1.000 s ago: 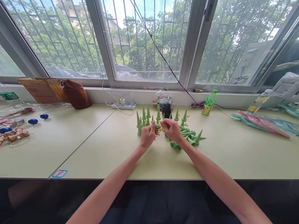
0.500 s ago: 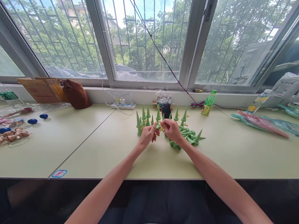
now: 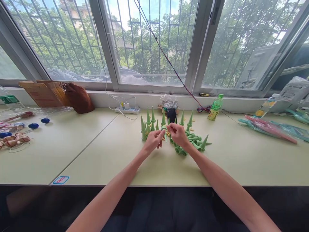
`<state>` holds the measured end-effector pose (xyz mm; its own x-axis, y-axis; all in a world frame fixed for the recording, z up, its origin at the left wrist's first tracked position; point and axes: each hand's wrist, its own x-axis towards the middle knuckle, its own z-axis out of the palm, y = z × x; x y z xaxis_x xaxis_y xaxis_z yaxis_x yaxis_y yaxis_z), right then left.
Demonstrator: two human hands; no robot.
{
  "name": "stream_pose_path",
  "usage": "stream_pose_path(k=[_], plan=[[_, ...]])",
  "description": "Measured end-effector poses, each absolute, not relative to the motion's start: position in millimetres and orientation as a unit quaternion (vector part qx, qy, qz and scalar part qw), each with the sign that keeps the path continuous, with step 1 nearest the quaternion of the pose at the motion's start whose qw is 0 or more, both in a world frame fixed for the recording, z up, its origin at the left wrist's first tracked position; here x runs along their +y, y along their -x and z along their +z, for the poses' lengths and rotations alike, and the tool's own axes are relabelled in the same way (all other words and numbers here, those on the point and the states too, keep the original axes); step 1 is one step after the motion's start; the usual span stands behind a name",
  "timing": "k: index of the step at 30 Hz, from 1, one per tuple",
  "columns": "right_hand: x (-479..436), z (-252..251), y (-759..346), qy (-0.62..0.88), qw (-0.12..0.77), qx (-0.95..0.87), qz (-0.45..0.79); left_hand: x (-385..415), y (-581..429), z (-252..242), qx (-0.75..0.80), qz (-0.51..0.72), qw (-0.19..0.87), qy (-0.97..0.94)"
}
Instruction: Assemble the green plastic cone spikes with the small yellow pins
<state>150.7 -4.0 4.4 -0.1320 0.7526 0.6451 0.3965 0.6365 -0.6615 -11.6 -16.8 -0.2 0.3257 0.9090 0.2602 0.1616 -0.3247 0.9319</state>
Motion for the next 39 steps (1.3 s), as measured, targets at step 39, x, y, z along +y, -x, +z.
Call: stream_pose_path(k=[39], plan=[[-7.2,12.6,-148.5,0.379,0.511,-0.674,0.375,-11.5,13.0,-12.2,0.365,0.501,0.122,-0.775]])
